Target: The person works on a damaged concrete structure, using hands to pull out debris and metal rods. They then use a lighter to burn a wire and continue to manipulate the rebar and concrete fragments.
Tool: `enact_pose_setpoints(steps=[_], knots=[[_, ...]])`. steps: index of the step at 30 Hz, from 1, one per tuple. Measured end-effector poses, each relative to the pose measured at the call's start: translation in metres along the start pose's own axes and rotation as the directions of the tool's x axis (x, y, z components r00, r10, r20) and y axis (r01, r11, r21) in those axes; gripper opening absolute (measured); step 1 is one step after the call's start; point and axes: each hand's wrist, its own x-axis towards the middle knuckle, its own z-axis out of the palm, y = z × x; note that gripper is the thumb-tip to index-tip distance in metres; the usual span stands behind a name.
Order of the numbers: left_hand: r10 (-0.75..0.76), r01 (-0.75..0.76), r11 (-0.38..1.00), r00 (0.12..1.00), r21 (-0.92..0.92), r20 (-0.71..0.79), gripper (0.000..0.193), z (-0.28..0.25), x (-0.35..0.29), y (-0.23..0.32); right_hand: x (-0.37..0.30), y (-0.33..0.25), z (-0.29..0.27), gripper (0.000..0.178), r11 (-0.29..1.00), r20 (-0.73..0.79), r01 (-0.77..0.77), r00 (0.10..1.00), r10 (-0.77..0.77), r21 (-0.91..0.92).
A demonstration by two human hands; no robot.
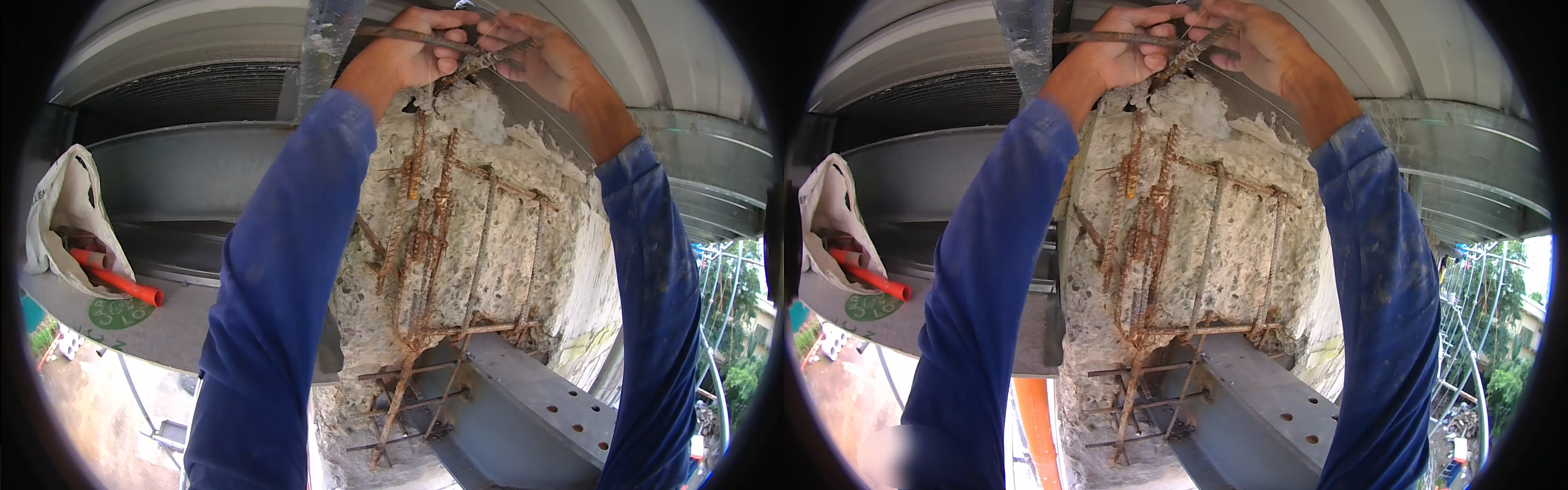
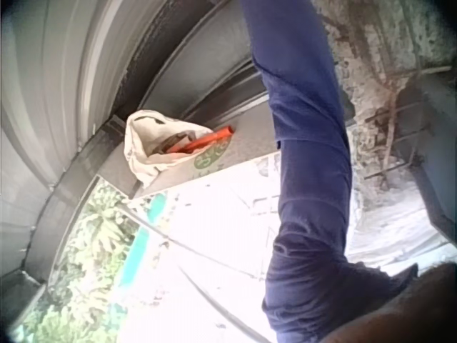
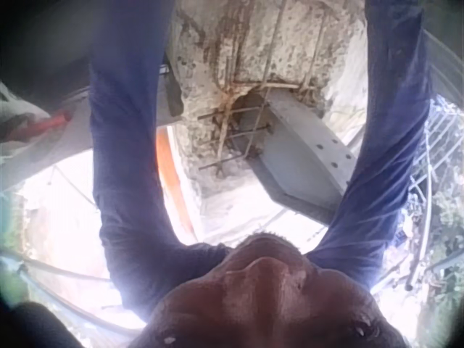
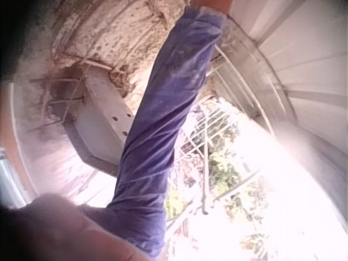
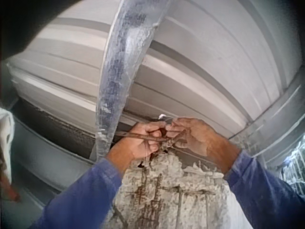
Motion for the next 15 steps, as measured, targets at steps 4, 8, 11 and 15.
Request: enact_pose_setpoints(steps=[4, 8, 11, 15], knots=[[0.066, -0.054, 0.997, 0.972, 0.059, -0.226, 0.029, 0.013, -0.037, -0.002, -0.001, -0.006, 0.007, 0.017, 0.969, -0.036, 0.043, 0.999, -0.035, 0.241], [0.214, -0.197, 0.977, 0.933, 0.086, -0.290, 0.033, 0.018, -0.057, -0.014, 0.013, -0.007, -0.006, 0.017, 0.911, -0.004, 0.172, 0.983, -0.184, 0.376], [0.271, -0.246, 0.961, 0.932, 0.127, -0.242, 0.032, 0.022, -0.076, -0.021, 0.012, -0.017, 0.002, 0.017, 0.931, -0.060, 0.190, 0.982, -0.181, 0.312], [0.361, -0.332, 0.932, 0.893, 0.148, -0.268, 0.029, 0.036, -0.084, -0.011, 0.009, -0.024, 0.004, 0.018, 0.933, -0.090, 0.179, 0.983, -0.159, 0.311]])
